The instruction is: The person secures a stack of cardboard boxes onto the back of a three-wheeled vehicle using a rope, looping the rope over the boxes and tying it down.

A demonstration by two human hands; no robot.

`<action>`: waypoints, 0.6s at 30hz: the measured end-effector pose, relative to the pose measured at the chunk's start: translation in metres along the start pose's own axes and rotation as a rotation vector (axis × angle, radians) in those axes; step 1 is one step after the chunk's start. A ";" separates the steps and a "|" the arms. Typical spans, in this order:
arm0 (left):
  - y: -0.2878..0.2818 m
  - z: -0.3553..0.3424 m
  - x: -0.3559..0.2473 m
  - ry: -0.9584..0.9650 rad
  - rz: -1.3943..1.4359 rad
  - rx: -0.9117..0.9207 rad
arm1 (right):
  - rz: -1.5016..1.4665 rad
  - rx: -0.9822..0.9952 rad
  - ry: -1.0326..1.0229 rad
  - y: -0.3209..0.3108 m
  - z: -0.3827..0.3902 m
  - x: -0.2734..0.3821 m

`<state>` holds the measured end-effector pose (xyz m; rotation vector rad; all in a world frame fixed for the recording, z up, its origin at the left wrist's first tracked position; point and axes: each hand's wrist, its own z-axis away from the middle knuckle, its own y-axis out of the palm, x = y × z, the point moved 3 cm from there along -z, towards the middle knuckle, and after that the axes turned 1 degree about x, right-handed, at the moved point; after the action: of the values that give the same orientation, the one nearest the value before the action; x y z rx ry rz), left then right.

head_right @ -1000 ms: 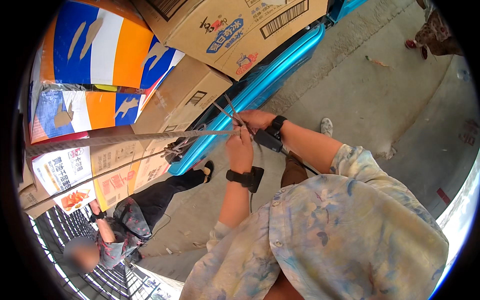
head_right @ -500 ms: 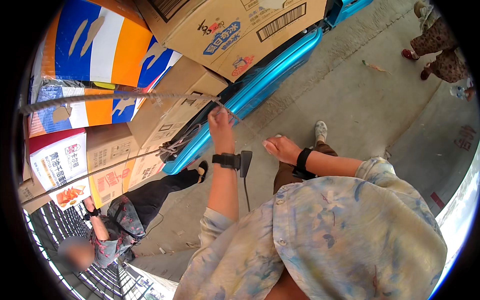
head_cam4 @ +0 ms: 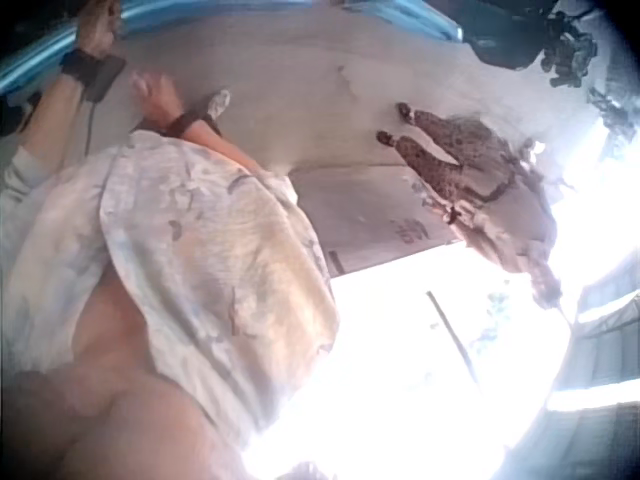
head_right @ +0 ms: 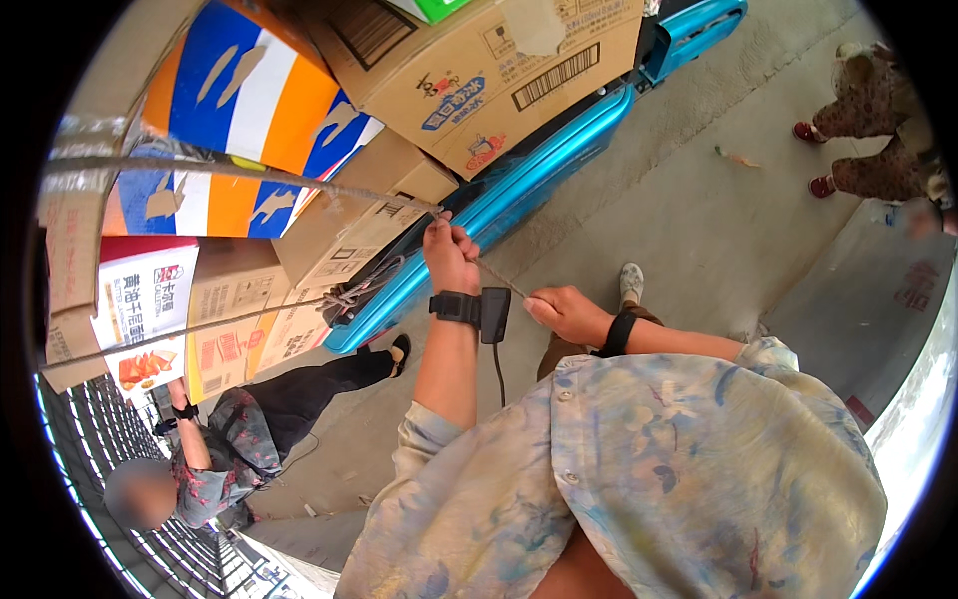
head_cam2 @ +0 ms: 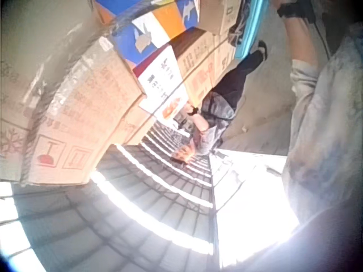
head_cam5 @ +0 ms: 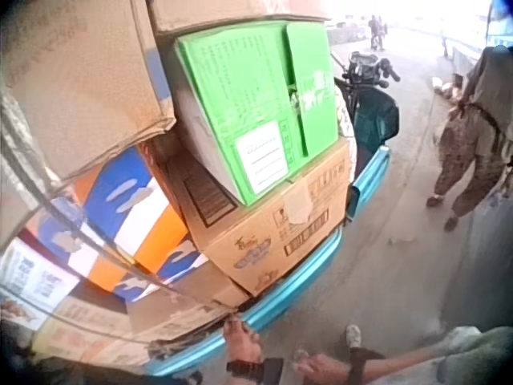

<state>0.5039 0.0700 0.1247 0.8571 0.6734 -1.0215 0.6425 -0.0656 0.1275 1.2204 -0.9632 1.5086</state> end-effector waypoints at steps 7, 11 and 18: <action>0.003 0.027 -0.026 0.923 -1.070 -0.009 | 0.362 0.088 -0.249 -0.045 -0.028 0.102; -0.001 0.023 -0.043 1.117 -1.170 0.023 | 0.391 0.129 -0.397 -0.049 -0.053 0.155; 0.006 0.009 -0.042 1.024 -0.883 -0.029 | 0.334 0.101 -0.355 -0.034 -0.080 0.182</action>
<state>0.4938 0.0824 0.1652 1.0641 2.0553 -1.2941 0.6437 0.0527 0.2910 1.4882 -1.3947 1.6425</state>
